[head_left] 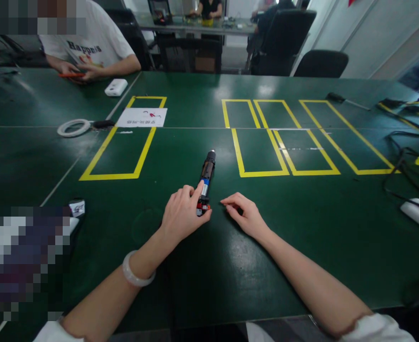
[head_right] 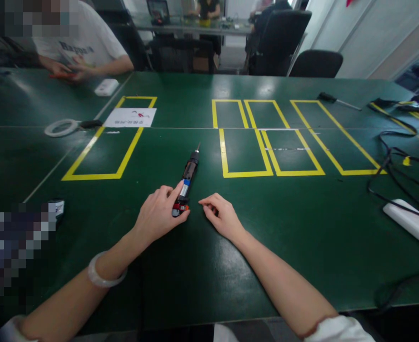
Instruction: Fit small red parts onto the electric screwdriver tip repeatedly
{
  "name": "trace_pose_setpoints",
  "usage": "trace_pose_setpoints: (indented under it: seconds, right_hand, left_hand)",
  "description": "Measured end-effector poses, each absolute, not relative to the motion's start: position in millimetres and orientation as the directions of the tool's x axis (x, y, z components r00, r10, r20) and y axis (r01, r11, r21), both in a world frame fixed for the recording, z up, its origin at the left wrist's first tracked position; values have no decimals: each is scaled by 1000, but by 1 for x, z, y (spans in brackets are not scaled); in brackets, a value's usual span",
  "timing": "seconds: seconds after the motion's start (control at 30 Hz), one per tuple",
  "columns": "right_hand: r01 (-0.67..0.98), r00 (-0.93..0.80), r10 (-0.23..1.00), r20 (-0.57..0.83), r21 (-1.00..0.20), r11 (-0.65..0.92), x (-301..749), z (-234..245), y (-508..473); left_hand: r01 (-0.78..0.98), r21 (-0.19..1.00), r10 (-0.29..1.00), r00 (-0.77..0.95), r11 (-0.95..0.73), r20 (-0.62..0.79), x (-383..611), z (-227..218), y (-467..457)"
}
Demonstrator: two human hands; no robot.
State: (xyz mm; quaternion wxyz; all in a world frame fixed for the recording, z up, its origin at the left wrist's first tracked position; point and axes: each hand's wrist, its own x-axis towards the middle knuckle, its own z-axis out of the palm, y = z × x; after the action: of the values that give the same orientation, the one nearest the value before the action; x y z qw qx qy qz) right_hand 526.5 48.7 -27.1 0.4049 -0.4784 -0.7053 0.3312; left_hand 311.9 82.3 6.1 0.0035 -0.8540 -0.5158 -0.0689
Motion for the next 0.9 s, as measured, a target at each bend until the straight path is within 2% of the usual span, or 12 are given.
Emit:
trace_pose_setpoints:
  seconds: [0.13,0.3,0.63,0.83,0.9]
  right_hand:
    - [406,-221,942,253,-854,325,527,-27,48]
    - [410,-223,944,243,-855,317,527,-27,49]
    - [409,-233,943,239,-855,318,527,-24,48]
    - [406,-235,944,233,-859,313,527,-23,47]
    - [407,-236,944,230,-859,311,526,-23,47]
  left_hand:
    - [905,-21,896,424,-425,133,281,8,92]
    - [942,-85,941,331,-324,77,230,10,111]
    - [995,-14,995,94,-94,37,144,10,145]
    - [999,-38,1000,-24,24,8,121,14,156]
    - [997,-62,998,-52,55,41,121,16,155]
